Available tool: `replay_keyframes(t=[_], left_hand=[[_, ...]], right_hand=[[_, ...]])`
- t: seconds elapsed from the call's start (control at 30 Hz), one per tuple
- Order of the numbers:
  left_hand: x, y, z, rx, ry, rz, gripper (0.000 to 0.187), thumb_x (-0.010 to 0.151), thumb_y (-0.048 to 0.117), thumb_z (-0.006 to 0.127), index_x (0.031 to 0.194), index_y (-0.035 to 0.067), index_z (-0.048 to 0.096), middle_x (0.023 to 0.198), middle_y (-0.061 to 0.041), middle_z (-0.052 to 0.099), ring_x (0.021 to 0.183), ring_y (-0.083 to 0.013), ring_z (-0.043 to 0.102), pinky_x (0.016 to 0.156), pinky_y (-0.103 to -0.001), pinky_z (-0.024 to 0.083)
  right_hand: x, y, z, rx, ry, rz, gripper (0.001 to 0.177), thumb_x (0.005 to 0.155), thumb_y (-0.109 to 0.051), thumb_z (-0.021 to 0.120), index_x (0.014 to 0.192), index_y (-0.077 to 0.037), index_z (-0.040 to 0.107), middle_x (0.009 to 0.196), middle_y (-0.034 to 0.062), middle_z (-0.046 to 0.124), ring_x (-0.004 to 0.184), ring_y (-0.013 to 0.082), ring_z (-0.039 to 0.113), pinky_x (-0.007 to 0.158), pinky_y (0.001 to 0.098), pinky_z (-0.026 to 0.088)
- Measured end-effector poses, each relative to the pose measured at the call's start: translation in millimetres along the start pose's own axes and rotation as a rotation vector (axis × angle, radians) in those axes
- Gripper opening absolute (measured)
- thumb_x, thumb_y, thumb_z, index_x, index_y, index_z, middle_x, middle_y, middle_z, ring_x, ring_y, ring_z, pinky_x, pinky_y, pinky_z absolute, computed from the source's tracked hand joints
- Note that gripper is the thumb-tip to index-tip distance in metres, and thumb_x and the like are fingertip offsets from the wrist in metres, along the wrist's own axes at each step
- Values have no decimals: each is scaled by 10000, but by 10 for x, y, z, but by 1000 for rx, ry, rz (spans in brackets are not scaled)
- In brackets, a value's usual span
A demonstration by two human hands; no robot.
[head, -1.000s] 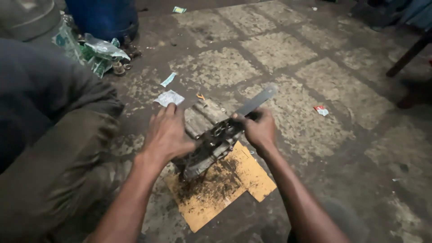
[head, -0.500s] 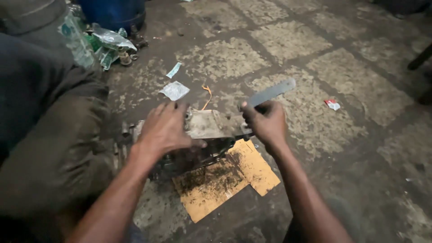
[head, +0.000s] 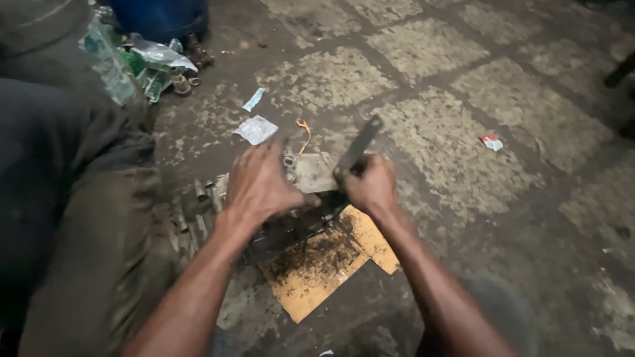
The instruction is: Scraping debris and cleaning the surface of a metal engine casing using a file and a metal tool.
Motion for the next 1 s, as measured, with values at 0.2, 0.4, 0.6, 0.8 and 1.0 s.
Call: replay_keyframes(t=[0.2, 0.4, 0.6, 0.8, 1.0], left_hand=[[17, -73, 23, 41, 147, 65, 955, 595, 371, 881, 1413, 2, 555, 1142, -222, 701, 1118, -397, 658, 1059, -529, 496], [4, -94, 104, 88, 67, -28, 720, 628, 284, 835, 1243, -21, 615, 1061, -197, 704, 1064, -353, 666, 1024, -531, 492], [-143, 30, -24, 72, 301, 116, 870, 596, 324, 899, 1332, -32, 600, 1109, -237, 693, 1096, -421, 632, 988, -546, 478], [-108, 57, -47, 38, 212, 67, 933, 510, 375, 926, 1303, 0, 609, 1121, -221, 688, 1106, -417, 628, 981, -520, 483], [-22, -39, 32, 72, 42, -54, 1213, 413, 572, 982, 1364, -22, 519, 1213, -224, 657, 1187, -392, 610, 1105, -567, 422]], right_hand=[[-78, -159, 172, 92, -133, -7, 222, 808, -143, 674, 982, -65, 787, 890, 134, 808, 695, 243, 781, 655, 409, 647], [-75, -390, 163, -67, -99, -255, 242, 777, -198, 761, 955, -38, 803, 843, 164, 793, 703, 266, 772, 704, 393, 604], [-239, -537, 109, -102, -112, -258, 197, 808, -163, 719, 897, -5, 795, 766, 158, 780, 608, 245, 747, 616, 376, 618], [-45, -168, 203, -211, -164, -166, 188, 814, -154, 741, 933, -17, 790, 766, 156, 781, 611, 261, 712, 592, 379, 599], [-130, -291, -287, -23, -77, -50, 193, 801, -179, 795, 956, -65, 789, 863, 127, 804, 723, 231, 744, 693, 391, 587]])
Point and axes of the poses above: each hand's wrist, its own x-axis towards the middle knuckle, its own z-axis out of the palm, y = z × x, the point moved 10 cm from there along x, towards the middle knuckle
